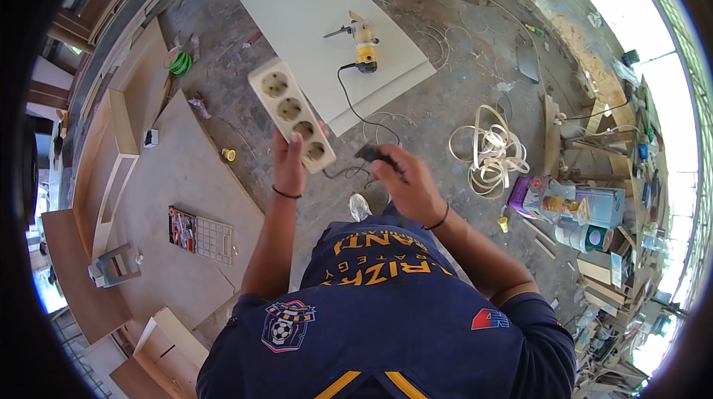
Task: The person plugs a handheld router into an extension socket, and trims the edges of a wooden panel using the router.
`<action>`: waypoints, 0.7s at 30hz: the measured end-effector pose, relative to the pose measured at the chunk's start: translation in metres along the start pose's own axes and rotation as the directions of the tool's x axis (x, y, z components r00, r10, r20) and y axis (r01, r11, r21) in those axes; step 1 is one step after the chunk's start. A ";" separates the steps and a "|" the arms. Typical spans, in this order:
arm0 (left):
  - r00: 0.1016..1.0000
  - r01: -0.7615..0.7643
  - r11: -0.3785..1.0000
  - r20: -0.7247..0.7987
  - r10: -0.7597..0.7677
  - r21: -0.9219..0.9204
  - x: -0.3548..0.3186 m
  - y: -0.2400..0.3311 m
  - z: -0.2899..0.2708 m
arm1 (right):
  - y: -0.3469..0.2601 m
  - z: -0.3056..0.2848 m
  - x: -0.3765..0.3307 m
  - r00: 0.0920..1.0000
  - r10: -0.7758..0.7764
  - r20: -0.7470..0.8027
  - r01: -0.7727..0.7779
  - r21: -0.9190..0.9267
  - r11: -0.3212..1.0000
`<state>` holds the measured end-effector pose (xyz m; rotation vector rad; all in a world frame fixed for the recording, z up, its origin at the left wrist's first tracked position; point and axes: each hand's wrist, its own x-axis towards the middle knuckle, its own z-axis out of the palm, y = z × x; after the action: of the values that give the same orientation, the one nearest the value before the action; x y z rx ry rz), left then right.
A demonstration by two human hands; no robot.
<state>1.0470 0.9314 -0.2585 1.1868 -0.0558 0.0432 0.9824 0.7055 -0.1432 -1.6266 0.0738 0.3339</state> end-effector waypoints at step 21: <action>0.985 0.111 0.966 0.104 -0.138 0.232 -0.032 0.040 0.014 | -0.009 0.052 0.030 0.995 -0.074 0.067 0.085 -0.180 0.980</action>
<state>1.0124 0.9329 -0.2178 1.4174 -0.0828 -0.1357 1.0043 0.7624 -0.1451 -1.7949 -0.0697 0.3353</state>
